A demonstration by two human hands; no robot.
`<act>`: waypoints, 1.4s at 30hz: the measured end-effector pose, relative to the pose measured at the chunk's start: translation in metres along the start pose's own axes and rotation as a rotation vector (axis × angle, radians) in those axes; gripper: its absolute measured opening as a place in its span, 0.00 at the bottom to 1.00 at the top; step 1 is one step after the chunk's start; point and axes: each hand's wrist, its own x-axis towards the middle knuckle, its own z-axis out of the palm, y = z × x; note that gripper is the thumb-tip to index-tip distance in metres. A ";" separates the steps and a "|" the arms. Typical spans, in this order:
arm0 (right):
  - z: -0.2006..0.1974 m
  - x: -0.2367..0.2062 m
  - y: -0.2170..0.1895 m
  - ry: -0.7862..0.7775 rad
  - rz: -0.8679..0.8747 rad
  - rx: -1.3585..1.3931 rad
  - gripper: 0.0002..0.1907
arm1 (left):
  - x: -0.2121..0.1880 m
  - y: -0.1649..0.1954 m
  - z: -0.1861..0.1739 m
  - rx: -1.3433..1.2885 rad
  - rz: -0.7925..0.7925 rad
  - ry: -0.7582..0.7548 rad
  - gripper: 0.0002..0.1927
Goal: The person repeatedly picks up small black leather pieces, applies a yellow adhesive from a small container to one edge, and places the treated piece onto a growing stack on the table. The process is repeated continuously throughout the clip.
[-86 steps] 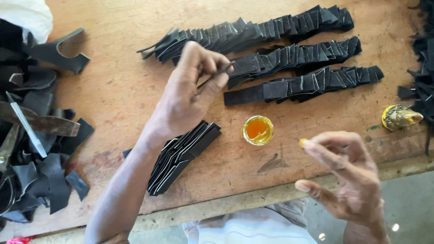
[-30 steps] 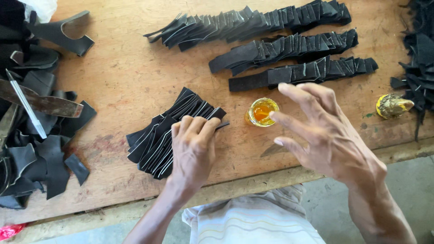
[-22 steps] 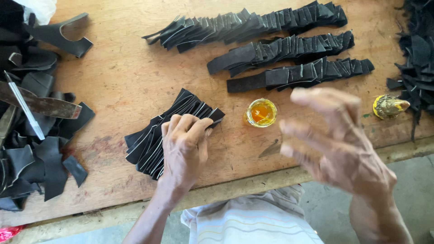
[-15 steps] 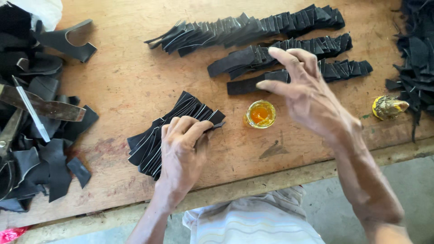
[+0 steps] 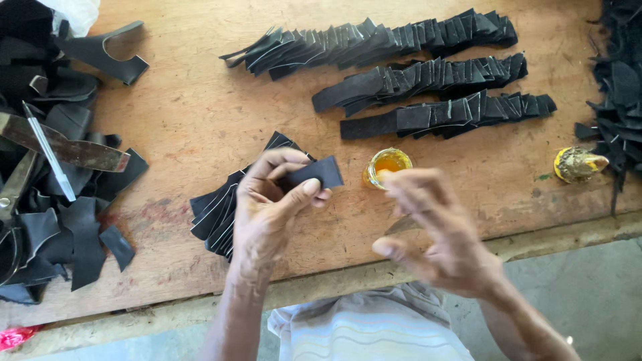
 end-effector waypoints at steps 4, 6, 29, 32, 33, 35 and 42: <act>0.015 0.002 0.003 -0.111 -0.005 0.076 0.47 | 0.000 -0.012 0.002 -0.070 -0.067 -0.046 0.14; 0.017 0.004 0.005 -0.130 0.014 0.074 0.50 | 0.000 -0.015 0.002 -0.071 -0.079 -0.080 0.14; 0.024 0.000 -0.009 -0.023 -0.083 -0.092 0.42 | -0.004 -0.006 0.004 -0.106 -0.070 -0.090 0.13; 0.024 0.007 0.001 -0.027 -0.054 -0.091 0.45 | -0.006 -0.006 0.006 -0.077 -0.115 -0.102 0.14; 0.025 0.009 0.004 -0.032 -0.058 -0.104 0.45 | -0.006 -0.006 0.008 -0.075 -0.132 -0.104 0.14; 0.027 0.009 0.007 -0.054 -0.070 -0.123 0.45 | -0.005 -0.006 0.009 -0.088 -0.107 -0.092 0.14; 0.032 -0.008 -0.002 -0.068 -0.088 -0.036 0.47 | -0.004 -0.005 0.000 -0.089 -0.130 -0.090 0.14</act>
